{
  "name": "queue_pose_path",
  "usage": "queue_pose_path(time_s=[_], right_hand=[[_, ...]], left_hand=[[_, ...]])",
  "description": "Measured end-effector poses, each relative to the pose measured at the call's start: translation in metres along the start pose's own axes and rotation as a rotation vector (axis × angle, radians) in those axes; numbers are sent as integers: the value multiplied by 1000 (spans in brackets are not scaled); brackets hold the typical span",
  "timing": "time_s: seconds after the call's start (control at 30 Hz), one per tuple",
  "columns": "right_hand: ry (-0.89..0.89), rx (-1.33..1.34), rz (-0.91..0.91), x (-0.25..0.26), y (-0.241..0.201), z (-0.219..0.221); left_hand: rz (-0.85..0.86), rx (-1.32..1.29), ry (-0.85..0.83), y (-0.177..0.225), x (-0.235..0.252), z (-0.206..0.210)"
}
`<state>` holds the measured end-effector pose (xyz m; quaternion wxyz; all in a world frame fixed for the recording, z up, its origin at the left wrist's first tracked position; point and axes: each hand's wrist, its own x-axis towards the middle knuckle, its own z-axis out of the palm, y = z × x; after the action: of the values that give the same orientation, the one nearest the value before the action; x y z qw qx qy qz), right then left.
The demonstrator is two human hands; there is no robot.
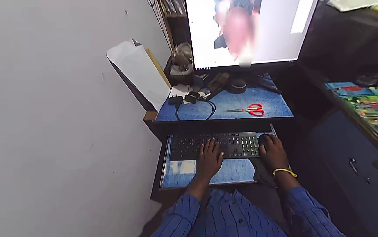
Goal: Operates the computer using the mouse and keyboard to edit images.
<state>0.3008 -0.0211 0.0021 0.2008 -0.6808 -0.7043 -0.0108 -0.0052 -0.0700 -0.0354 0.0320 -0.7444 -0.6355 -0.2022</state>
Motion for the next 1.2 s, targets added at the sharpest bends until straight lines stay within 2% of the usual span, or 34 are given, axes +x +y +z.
queue_pose_path(time_s=[0.17, 0.43, 0.7, 0.83, 0.93, 1.2], right_hand=[[28, -2, -19, 2, 2, 4], [15, -5, 4, -2, 1, 1], [173, 33, 30, -1, 1, 9], [126, 32, -4, -1, 2, 6], [79, 24, -32, -1, -1, 4], [106, 36, -34, -2, 1, 7]], left_hand=[[-8, 11, -35, 0, 2, -2], [28, -13, 14, 3, 0, -5], [-6, -17, -45, 24, 24, -18], [-20, -63, -64, 19, 13, -7], [-4, -56, -17, 14, 4, 1], [5, -5, -20, 14, 1, 2]])
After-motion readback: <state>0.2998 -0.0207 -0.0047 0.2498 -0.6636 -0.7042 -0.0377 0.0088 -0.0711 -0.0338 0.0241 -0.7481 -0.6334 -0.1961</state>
